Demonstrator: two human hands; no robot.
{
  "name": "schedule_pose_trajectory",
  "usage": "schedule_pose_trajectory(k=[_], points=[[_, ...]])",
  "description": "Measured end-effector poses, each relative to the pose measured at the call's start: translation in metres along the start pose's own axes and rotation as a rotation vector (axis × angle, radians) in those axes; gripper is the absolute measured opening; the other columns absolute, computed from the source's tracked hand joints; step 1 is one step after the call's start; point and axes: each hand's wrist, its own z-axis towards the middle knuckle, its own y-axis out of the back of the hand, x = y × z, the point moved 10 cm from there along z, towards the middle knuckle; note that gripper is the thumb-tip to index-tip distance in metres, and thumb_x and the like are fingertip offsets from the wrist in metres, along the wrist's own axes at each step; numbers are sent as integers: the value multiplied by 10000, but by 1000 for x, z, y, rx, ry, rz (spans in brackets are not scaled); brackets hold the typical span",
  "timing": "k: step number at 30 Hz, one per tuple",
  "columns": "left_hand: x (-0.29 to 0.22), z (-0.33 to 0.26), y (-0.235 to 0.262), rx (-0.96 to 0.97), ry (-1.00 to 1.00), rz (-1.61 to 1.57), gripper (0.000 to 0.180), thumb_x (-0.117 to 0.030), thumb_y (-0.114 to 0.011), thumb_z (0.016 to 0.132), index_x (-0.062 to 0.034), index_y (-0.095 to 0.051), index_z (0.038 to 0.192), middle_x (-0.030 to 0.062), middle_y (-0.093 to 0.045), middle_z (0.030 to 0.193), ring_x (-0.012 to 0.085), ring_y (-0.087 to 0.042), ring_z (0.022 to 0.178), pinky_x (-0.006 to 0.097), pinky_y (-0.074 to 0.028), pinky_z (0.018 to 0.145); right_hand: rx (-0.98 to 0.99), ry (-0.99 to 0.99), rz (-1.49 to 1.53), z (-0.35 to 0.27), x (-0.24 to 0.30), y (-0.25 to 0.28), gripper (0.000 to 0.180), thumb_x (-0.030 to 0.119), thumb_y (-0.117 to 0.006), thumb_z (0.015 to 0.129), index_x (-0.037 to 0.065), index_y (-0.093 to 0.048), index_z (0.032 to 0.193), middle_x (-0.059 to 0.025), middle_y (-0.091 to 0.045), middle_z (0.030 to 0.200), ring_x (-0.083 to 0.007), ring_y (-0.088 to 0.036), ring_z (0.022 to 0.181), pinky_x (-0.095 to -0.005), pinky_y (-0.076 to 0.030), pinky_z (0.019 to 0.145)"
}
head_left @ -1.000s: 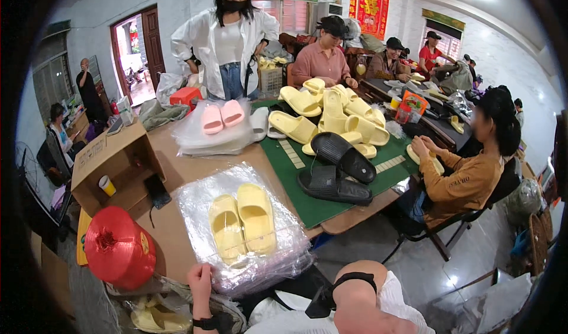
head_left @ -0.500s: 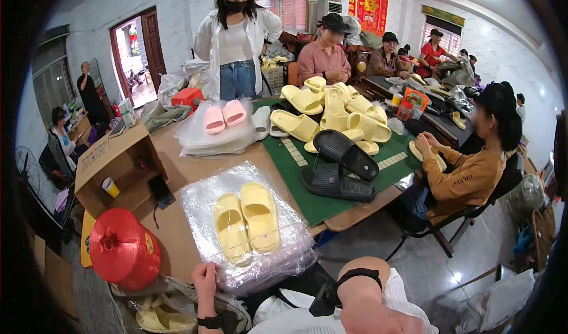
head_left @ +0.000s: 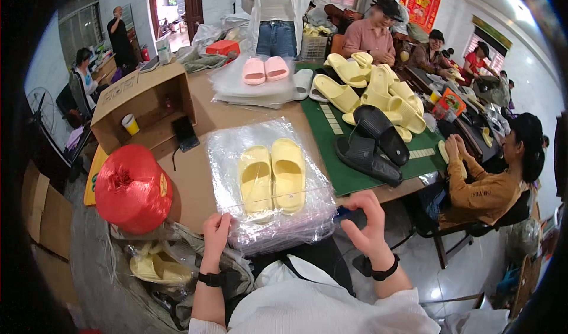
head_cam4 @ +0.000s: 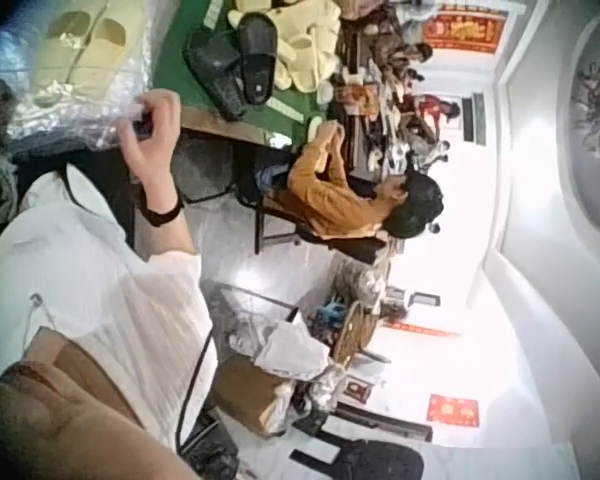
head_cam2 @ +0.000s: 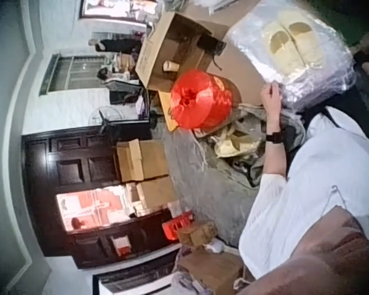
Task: The recorder is placing pairs of slippers into plastic bags and then into a larger storage sack in a manufacturing facility.
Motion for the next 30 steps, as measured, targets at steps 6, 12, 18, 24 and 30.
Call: schedule_pose_trajectory(k=[6,12,18,24,30], points=[[-13,-12,-1,3,166,-156,309,-190,-598,995,43,-689,813,36,-592,776,106,-557,629,247,-501,626,36,-376,-113,-29,-115,-29,537,267,-843,763,30,-643,1202,-126,-621,1193,-277,-548,1110,-364,-479,881],[-80,-13,14,-231,-425,28,300,-197,-570,1010,31,-674,845,24,-614,748,113,-563,621,254,-470,588,-41,-284,-59,-7,-124,-58,159,184,-736,875,29,-719,845,-74,-638,728,-234,-557,777,-370,-448,711],[-63,14,-2,-138,128,-17,285,-215,-593,990,7,-651,823,46,-588,596,103,-529,524,296,-423,510,-70,-324,-245,4,-143,-63,211,229,-737,875,53,-702,763,-62,-626,652,-251,-564,674,-386,-458,623],[-39,23,-10,-173,56,243,305,-196,-693,925,16,-616,1130,70,-618,713,152,-557,603,330,-443,581,-69,-329,-401,-4,-166,-75,244,306,-774,818,92,-702,724,-61,-618,599,-289,-616,682,-424,-480,590],[-158,-17,-40,-120,-590,629,487,-97,-622,914,-26,-517,1384,213,-493,1422,449,-368,1374,549,-301,1136,-197,36,-553,10,-84,-74,607,158,-743,784,41,-486,1322,-202,-515,1265,-399,-500,1152,-491,-408,992]])
